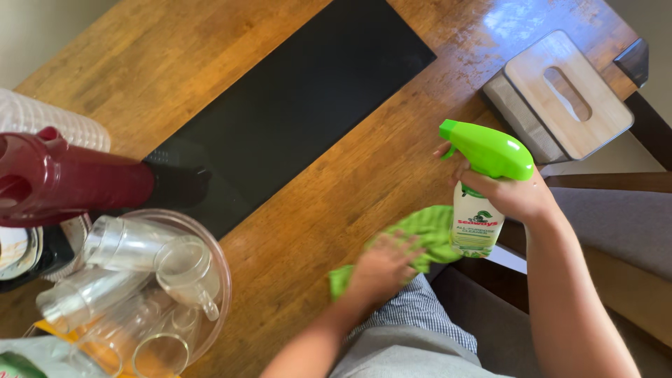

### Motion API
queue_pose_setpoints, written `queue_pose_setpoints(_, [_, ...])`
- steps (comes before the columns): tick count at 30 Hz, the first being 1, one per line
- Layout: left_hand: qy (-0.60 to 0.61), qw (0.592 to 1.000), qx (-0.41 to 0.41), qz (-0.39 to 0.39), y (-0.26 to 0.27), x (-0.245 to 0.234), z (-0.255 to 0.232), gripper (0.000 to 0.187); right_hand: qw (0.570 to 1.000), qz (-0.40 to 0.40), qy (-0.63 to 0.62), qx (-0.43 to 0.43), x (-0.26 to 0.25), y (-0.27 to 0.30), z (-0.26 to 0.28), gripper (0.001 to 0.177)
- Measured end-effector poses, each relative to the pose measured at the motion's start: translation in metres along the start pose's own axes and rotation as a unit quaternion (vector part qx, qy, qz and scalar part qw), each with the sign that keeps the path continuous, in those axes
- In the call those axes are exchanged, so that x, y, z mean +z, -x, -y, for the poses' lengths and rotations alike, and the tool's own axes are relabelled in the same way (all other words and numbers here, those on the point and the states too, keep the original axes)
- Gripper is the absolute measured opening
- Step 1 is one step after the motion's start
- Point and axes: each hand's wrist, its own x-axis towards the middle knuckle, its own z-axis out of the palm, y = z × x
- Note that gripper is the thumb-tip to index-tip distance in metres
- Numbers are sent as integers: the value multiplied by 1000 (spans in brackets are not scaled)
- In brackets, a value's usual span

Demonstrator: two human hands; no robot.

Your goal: The person clears a wooden table by moving a pitcher, a plastic jug, and a green cloth aside. They then spray a cleaning solution onto the table surface and wipe it with the cloth, repeatedly moving items like a tissue box, a smartwatch, and a jar to clean underneath them.

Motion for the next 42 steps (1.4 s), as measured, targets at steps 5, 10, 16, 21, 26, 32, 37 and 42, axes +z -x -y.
queue_pose_setpoints(5, [-217, 925, -287, -125, 37, -63, 115, 60, 999, 16, 44, 12, 8, 8, 7, 53])
queue_pose_setpoints(10, [-180, 837, -493, -154, 27, -76, 157, 54, 997, 45, 57, -14, 23, 14, 17, 49])
queue_pose_setpoints(16, [-236, 955, -169, -62, 58, -1, 25, 59, 995, 88, 33, -43, 60, 10, 26, 50])
queue_pose_setpoints(21, [-124, 972, -182, -80, 133, -30, 35, 54, 988, 146, 20, -56, 110, 5, 32, 42])
queue_pose_setpoints(26, [-167, 866, -419, -215, 120, -74, 124, 54, 979, 170, 84, -73, 171, 6, 36, 40])
queue_pose_setpoints(32, [-57, 880, -451, -139, 93, -49, 83, 56, 983, 99, 46, -149, 212, 7, 31, 37])
queue_pose_setpoints(37, [-146, 958, -221, -112, 155, -46, 52, 55, 975, 77, 19, -206, 207, 2, 15, 34])
queue_pose_setpoints(42, [-104, 910, -356, -185, 151, -63, 88, 55, 978, 78, 4, -196, 218, 14, -1, 45])
